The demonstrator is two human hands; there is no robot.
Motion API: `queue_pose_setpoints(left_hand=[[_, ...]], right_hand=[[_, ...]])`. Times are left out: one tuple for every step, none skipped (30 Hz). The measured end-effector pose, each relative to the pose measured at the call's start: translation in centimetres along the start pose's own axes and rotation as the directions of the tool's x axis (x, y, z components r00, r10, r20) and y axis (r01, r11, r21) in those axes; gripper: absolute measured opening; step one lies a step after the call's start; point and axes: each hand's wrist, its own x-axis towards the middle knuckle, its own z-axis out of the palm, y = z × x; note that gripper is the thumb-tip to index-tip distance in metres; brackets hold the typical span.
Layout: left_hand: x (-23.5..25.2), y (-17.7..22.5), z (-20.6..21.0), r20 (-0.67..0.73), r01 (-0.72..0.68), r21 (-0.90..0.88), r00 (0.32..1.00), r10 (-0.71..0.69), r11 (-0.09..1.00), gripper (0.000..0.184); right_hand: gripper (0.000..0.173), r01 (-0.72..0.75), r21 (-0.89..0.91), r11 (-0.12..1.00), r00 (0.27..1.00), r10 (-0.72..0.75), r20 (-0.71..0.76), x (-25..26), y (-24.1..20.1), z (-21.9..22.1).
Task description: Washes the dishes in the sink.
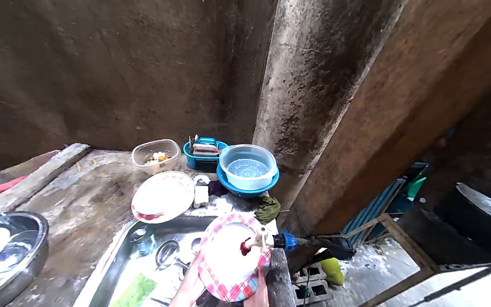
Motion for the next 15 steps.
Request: queue_pose_setpoints(left_hand=[[-0.4, 1.0, 0.7, 0.012, -0.025, 0.023, 1.0, 0.025, 0.999, 0.034], [-1.1, 2.0, 1.4, 0.007, -0.051, 0.062, 0.999, 0.051, 0.997, 0.032], [-1.8, 2.8, 1.9, -0.016, -0.081, 0.104, 0.996, 0.083, 0.991, 0.031], [-2.4, 3.5, 2.0, -0.058, -0.118, 0.155, 0.99, 0.128, 0.981, 0.032], [-2.7, 4.0, 1.4, -0.086, -0.161, 0.237, 0.979, 0.186, 0.958, 0.043], [-2.7, 4.4, 0.1, -0.075, -0.207, 0.351, 0.966, 0.247, 0.913, 0.062], [-2.2, 4.7, -1.6, -0.051, -0.244, 0.503, 0.949, 0.31, 0.829, 0.078], [-1.4, 5.1, -3.3, -0.007, -0.253, 0.679, 0.936, 0.351, 0.689, 0.086], [-0.4, 5.3, -4.6, 0.068, -0.233, 0.852, 0.937, 0.342, 0.468, 0.086], [0.8, 5.4, -5.3, 0.112, -0.164, 0.971, 0.955, 0.276, 0.174, 0.081], [2.0, 5.0, -5.3, 0.098, -0.081, 0.992, 0.977, 0.191, -0.095, 0.076], [3.2, 4.1, -4.9, 0.076, -0.035, 0.961, 0.987, 0.139, -0.273, 0.075], [4.2, 3.1, -4.1, 0.075, -0.029, 0.935, 0.99, 0.116, -0.353, 0.075], [4.9, 2.0, -3.0, 0.095, -0.054, 0.928, 0.991, 0.094, -0.369, 0.075], [5.2, 0.9, -1.6, 0.142, -0.109, 0.928, 0.988, 0.066, -0.356, 0.072]], right_hand=[[0.042, -0.073, 0.06, 0.996, 0.997, 0.073, 0.007, 0.1, 0.3, 0.6], [0.043, -0.149, 0.096, 0.984, 0.989, 0.148, 0.013, 0.3, 0.7, 1.2], [0.044, -0.214, 0.105, 0.971, 0.977, 0.212, 0.028, 0.6, 1.1, 1.7], [0.044, -0.28, 0.093, 0.955, 0.96, 0.278, 0.036, 0.7, 1.3, 2.2], [0.045, -0.333, 0.06, 0.941, 0.943, 0.331, 0.036, 0.6, 1.3, 2.6], [0.044, -0.352, 0.005, 0.936, 0.935, 0.352, 0.033, 0.3, 1.1, 2.9], [0.044, -0.34, -0.07, 0.938, 0.939, 0.343, 0.026, -0.3, 0.7, 3.1], [0.045, -0.31, -0.157, 0.938, 0.948, 0.317, 0.025, -0.9, 0.4, 3.1], [0.047, -0.27, -0.239, 0.933, 0.958, 0.285, 0.03, -1.4, 0.3, 2.9], [0.048, -0.226, -0.315, 0.922, 0.97, 0.244, 0.019, -1.9, 0.3, 2.9], [0.05, -0.19, -0.374, 0.908, 0.979, 0.205, 0.0, -2.1, 0.4, 2.9], [0.052, -0.163, -0.411, 0.897, 0.985, 0.172, -0.013, -2.2, 0.7, 2.9], [0.054, -0.141, -0.426, 0.894, 0.989, 0.145, -0.022, -1.9, 0.9, 2.9], [0.056, -0.121, -0.432, 0.894, 0.992, 0.122, -0.027, -1.6, 1.0, 2.8], [0.057, -0.103, -0.428, 0.898, 0.995, 0.1, -0.029, -1.1, 1.2, 2.9]])
